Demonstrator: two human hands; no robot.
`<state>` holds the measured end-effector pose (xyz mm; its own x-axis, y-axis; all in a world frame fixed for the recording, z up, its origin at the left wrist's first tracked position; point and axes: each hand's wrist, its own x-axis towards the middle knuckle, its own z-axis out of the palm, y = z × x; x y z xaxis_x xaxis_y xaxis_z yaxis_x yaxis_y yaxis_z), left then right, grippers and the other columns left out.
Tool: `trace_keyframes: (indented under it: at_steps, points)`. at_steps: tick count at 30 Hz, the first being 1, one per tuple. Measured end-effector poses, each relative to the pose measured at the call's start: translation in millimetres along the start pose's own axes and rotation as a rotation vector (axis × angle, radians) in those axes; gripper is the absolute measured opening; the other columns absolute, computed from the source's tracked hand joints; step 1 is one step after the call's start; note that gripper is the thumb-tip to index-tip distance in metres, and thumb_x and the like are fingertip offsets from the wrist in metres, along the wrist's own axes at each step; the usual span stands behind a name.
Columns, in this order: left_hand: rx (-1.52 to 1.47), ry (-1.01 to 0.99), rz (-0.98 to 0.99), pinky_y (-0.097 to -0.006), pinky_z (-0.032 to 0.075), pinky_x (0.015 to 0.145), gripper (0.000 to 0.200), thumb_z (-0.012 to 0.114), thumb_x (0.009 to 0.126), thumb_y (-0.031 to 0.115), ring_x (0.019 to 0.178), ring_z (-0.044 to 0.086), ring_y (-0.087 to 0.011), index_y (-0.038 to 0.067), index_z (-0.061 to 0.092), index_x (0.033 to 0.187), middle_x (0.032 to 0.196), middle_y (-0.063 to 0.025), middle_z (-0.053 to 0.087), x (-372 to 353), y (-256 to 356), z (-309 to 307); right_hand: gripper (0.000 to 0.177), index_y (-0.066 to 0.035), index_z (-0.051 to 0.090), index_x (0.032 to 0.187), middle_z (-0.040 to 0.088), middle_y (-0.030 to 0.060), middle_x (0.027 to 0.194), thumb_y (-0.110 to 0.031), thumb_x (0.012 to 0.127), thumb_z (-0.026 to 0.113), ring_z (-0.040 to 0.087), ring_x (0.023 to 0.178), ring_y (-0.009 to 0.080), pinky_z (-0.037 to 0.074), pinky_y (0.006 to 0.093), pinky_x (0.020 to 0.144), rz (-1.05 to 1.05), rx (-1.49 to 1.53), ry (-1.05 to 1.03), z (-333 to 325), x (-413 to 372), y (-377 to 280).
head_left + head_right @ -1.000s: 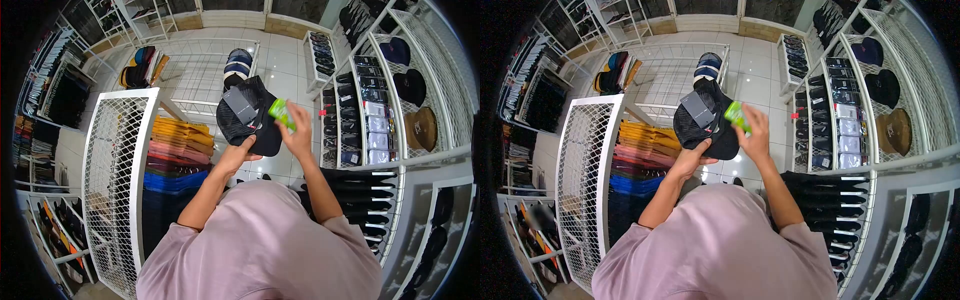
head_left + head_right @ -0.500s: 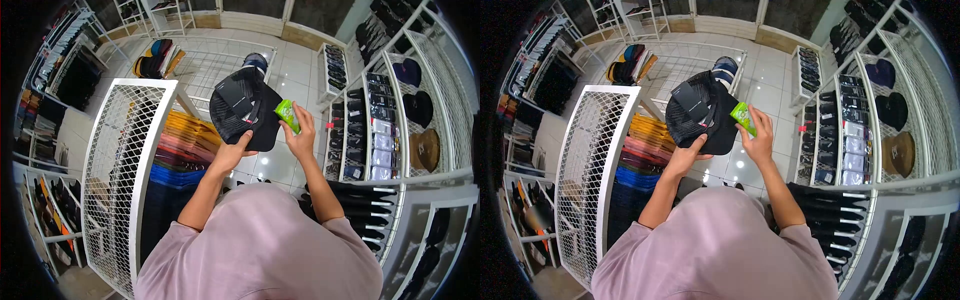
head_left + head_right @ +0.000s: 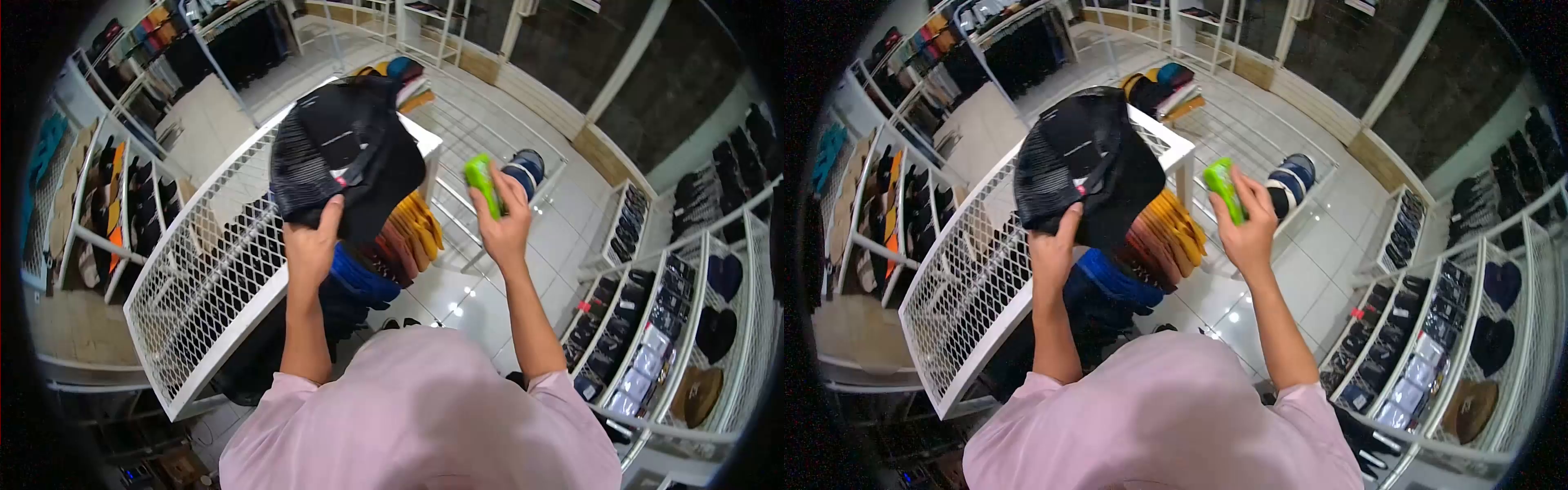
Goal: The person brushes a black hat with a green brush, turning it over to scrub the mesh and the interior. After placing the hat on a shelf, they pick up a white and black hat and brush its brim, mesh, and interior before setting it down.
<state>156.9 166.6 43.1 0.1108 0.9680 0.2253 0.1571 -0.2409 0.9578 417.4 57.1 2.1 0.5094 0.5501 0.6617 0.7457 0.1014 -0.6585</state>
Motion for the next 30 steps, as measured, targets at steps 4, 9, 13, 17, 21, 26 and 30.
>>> trace_keyframes:
  at_steps: [4, 9, 13, 17, 21, 26, 30]
  points:
    - [0.053, 0.15, 0.116, -0.0318, 0.052, 0.088, 0.031, 0.073, 0.094, 0.019, 0.095, 0.068, -0.0182, -0.005, 0.071, 0.114, 0.108, -0.011, 0.073, 10.1, -17.5, -45.9, 0.046, -0.007, 0.073, 0.126, 0.068, 0.0187, 0.12, -0.027, 0.085, 0.079, 0.063, 0.111, 0.0366, 0.048, 0.0433, 0.1, -0.173, -0.011, -0.287, 95.9, 40.3, 12.7]
    - [-0.1, 0.105, -0.183, -0.0276, 0.053, 0.081, 0.033, 0.073, 0.098, 0.023, 0.092, 0.066, -0.0132, -0.005, 0.071, 0.115, 0.108, -0.0074, 0.072, 7.1, -14.2, -64.2, 0.046, -0.009, 0.073, 0.124, 0.067, 0.0192, 0.123, -0.028, 0.083, 0.08, 0.061, 0.111, 0.038, 0.049, 0.0455, 0.1, -0.271, -0.031, -0.39, 175.9, 62.8, 7.2]
    - [-0.147, 0.019, -0.23, -0.0277, 0.052, 0.08, 0.029, 0.067, 0.101, 0.022, 0.088, 0.064, -0.0117, -0.005, 0.071, 0.11, 0.104, -0.0066, 0.072, 16.6, -34.7, -70.5, 0.045, -0.009, 0.074, 0.124, 0.067, 0.0183, 0.123, -0.025, 0.082, 0.081, 0.06, 0.112, 0.0379, 0.049, 0.0465, 0.1, -0.261, -0.047, -0.419, 195.7, 57.7, 9.6]
    - [-0.159, -0.013, -0.146, -0.0295, 0.051, 0.081, 0.027, 0.062, 0.103, 0.019, 0.088, 0.062, -0.0113, -0.006, 0.07, 0.108, 0.101, -0.0063, 0.071, 21.3, -37.1, -50.2, 0.036, -0.011, 0.075, 0.123, 0.067, 0.0188, 0.127, -0.031, 0.094, 0.069, 0.061, 0.113, 0.0377, 0.047, 0.0432, 0.1, -0.142, 0.013, -0.306, 167.5, 58.0, 4.8]
    - [-0.272, -0.06, -0.048, -0.0306, 0.051, 0.084, 0.025, 0.061, 0.103, 0.017, 0.092, 0.063, -0.0127, -0.005, 0.07, 0.11, 0.102, -0.0068, 0.071, 27.0, -32.2, -11.7, 0.052, 0.0, 0.064, 0.133, 0.069, 0.0134, 0.125, -0.043, 0.105, 0.055, 0.062, 0.115, 0.0253, 0.044, 0.0362, 0.102, 0.26, 0.747, -0.309, 86.6, 25.9, -7.0]
    - [-0.516, -0.333, -0.163, -0.0271, 0.052, 0.075, 0.028, 0.061, 0.104, 0.02, 0.084, 0.064, -0.0094, -0.006, 0.07, 0.108, 0.098, -0.006, 0.072, 13.7, -15.6, 67.5, 0.029, 0.004, 0.066, 0.121, 0.069, 0.0097, 0.121, -0.007, 0.095, 0.074, 0.064, 0.105, 0.0119, 0.05, 0.0286, 0.094, 0.382, 0.913, -0.12, 34.0, -44.7, -6.3]
    - [-0.567, -0.472, -0.168, -0.0242, 0.049, 0.064, 0.031, 0.062, 0.104, 0.025, 0.073, 0.063, -0.0076, -0.003, 0.072, 0.095, 0.085, -0.0013, 0.07, -19.9, 18.7, 138.8, 0.022, 0.003, 0.067, 0.116, 0.073, 0.007, 0.108, -0.008, 0.098, 0.071, 0.067, 0.098, 0.0121, 0.053, 0.028, 0.091, 0.512, 0.867, 0.127, -24.7, -53.3, 2.5]
